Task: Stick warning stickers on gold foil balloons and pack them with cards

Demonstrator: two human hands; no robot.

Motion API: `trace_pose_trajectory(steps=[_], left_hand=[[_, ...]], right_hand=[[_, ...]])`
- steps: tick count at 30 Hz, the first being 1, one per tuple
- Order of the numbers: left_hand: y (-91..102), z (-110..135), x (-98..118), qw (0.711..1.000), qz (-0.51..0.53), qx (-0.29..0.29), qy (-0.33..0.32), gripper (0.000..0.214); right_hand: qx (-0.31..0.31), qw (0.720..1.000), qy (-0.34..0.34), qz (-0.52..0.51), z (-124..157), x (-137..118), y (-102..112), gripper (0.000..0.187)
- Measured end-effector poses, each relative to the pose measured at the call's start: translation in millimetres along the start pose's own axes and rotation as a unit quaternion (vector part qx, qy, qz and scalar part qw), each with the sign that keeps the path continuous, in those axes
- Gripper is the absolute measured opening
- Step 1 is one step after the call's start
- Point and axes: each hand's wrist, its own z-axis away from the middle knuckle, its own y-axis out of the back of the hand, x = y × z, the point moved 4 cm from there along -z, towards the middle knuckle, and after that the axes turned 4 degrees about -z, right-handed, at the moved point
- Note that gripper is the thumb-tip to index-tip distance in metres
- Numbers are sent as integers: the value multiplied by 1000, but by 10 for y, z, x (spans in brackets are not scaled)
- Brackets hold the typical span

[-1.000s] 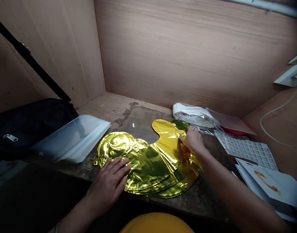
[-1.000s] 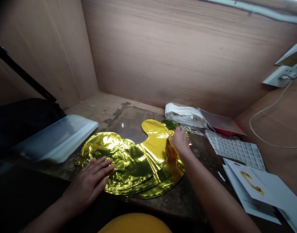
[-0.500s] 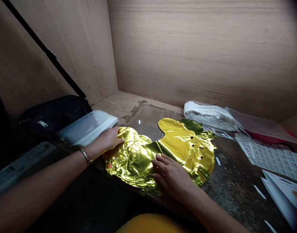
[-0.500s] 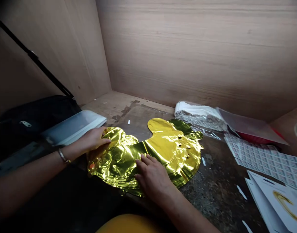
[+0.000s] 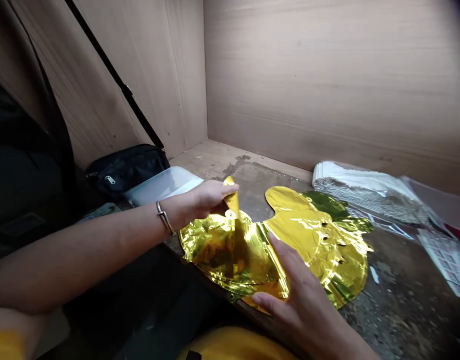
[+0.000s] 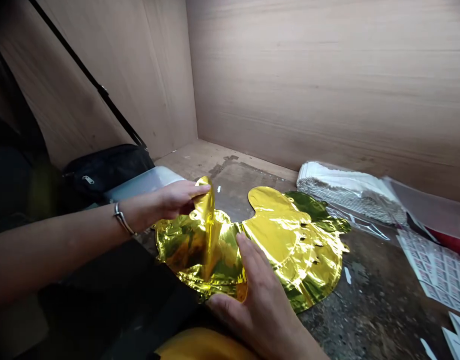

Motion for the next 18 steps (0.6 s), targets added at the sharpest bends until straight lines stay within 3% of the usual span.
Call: trace_pose_trajectory(steps=[3,6,9,10,11,13,14,16,18], left_hand=[[-443,73,193,995,78,-59,-6,32],[-744,109,324,987,121,-98,-34,30],[-832,45,291,982,126,-117,-80,27],[-817,5,237,982,118,-104,-108,29],[-771,-27,186,981,63,-55,-177,34],[-739,-80,-35,975,-2,-24,-222,41],[-768,-75,-137,949,-134,-26,-285,42],[-859,-43,-372,861,-334,-33,-383,45],[-955,-43,-621,788,-469,-53,-396,50]], right_hand=[[62,994,-19,-93,27,-238,66,93],[134,980,-87,-118,-47,-278,117,52],[194,948,-194,-164,-167,54,248,30],[205,933,-235,-181,-193,227,311,30],[214,918,-274,-189,-210,412,380,29],[227,898,-332,-181,-234,781,514,29],[225,893,-349,-171,-255,953,567,28],[207,890,-378,-150,-313,1259,637,26],[186,888,-402,-123,-376,1487,690,24]])
